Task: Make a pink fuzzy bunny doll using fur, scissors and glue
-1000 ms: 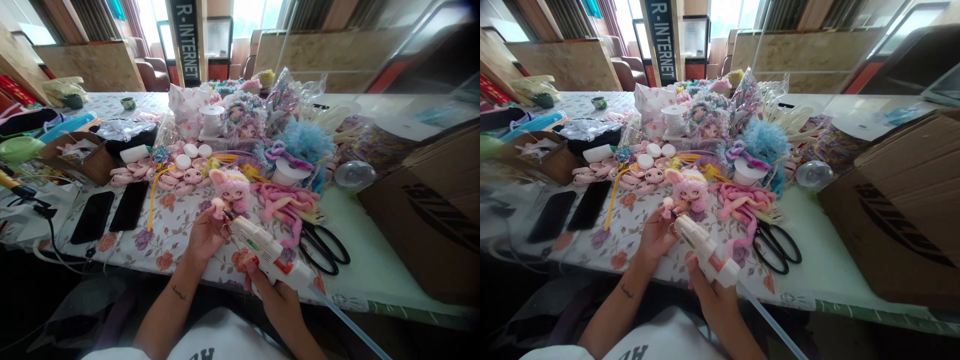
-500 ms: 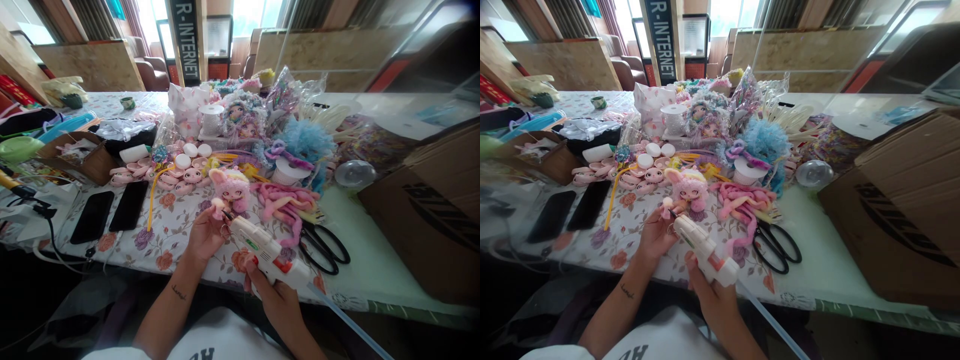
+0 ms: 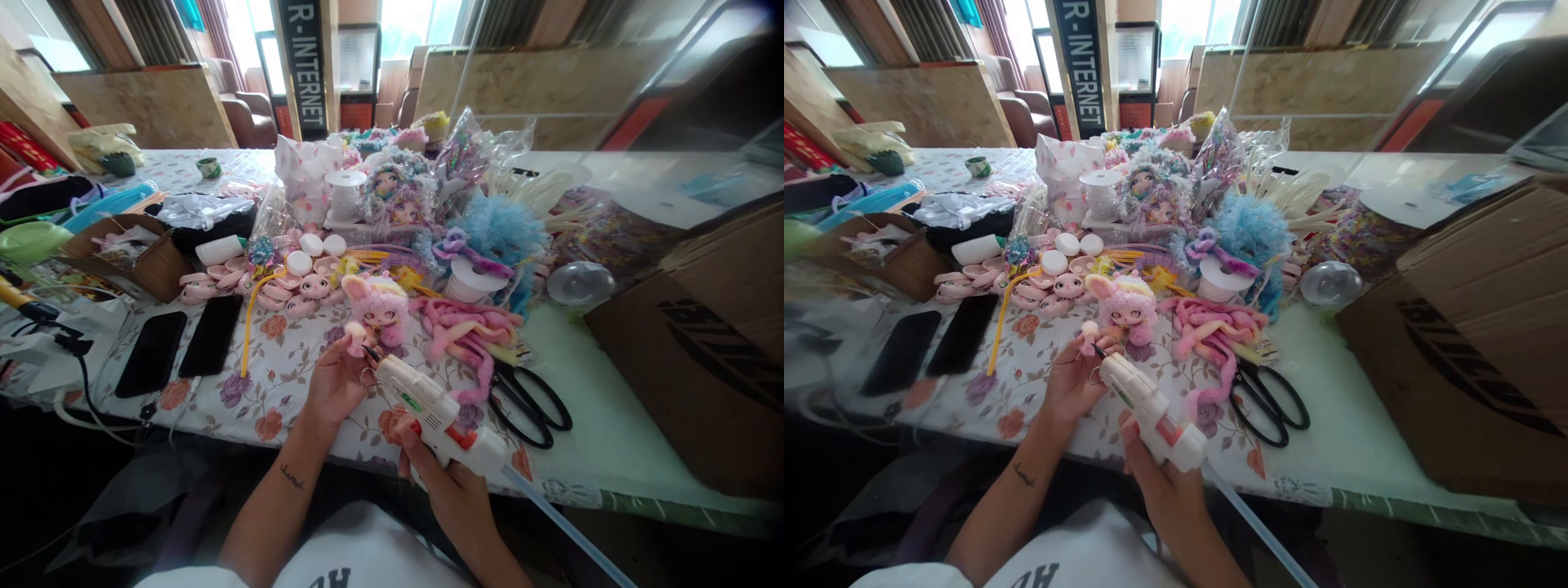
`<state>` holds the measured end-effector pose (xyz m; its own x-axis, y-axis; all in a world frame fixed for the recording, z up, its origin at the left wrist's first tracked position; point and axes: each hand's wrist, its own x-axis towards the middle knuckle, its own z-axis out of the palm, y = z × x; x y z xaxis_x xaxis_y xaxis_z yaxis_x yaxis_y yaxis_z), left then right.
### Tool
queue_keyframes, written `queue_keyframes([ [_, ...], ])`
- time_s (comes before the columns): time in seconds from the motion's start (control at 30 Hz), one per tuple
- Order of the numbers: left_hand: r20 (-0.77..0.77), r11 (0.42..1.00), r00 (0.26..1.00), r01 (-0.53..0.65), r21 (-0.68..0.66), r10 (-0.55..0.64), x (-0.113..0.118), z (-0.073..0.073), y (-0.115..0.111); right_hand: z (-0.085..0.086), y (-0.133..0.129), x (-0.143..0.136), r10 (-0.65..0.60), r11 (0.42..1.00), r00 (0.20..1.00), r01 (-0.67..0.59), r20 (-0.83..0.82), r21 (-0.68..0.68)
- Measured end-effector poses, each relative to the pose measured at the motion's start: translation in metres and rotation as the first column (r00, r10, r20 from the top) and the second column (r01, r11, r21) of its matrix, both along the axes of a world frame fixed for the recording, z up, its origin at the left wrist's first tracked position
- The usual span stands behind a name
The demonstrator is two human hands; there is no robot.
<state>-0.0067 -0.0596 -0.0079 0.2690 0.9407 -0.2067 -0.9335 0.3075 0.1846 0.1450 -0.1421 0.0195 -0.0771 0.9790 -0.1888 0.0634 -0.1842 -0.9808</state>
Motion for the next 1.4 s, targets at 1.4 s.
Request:
queue_keyframes([
  [1.4, -0.066, 0.999, 0.998, -0.01, 0.043, 0.013, 0.002, -0.003, 0.001, -0.021, -0.004, -0.002, -0.071, 0.997, 0.995, 0.07, -0.07, -0.008],
])
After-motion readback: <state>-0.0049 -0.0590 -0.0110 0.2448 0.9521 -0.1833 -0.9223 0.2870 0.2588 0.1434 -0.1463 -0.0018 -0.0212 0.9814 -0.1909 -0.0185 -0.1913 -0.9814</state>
